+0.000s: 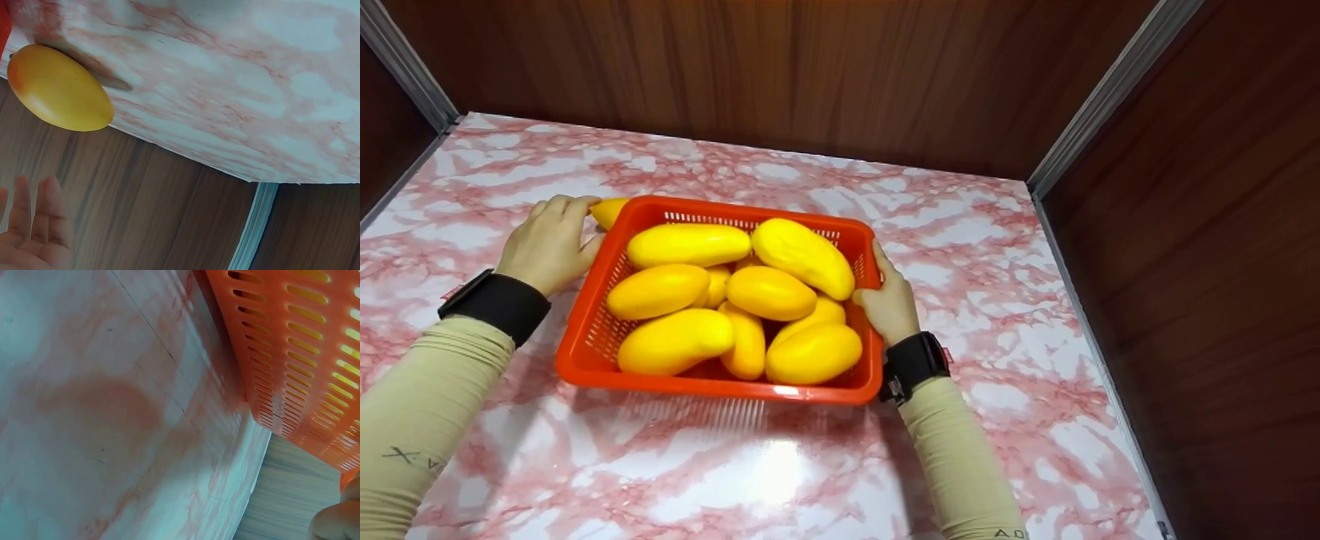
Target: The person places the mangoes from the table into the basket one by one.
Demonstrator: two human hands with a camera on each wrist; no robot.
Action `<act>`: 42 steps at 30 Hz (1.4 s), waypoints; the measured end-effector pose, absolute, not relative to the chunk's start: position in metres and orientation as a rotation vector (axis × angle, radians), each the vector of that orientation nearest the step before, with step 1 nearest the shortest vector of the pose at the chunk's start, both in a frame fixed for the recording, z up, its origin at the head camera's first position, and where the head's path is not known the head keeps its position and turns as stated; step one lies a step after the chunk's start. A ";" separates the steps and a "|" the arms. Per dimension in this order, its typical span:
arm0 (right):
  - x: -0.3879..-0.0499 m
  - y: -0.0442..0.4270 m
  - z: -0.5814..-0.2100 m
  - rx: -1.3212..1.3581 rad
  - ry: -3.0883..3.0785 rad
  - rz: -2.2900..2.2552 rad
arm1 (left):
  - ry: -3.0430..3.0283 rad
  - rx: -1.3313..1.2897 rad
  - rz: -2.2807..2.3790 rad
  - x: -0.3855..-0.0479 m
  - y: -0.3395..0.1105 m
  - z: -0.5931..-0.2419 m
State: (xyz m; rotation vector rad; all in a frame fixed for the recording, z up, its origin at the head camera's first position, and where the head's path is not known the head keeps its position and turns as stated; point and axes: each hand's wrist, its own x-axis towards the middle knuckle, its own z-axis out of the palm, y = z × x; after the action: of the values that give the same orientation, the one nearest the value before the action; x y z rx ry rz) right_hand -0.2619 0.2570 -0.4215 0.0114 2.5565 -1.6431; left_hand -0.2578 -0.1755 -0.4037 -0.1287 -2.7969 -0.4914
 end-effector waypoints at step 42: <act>-0.263 0.256 -0.421 0.053 2.485 -1.706 | -3.019 -0.138 -0.544 -0.290 -0.181 -0.440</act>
State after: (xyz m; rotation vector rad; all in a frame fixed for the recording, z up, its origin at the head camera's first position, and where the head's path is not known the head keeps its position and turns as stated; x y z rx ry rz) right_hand -0.2633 0.2563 -0.4210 0.0529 2.4854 -1.7064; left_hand -0.2896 -0.1807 -0.4404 -0.1379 -3.0188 -0.5439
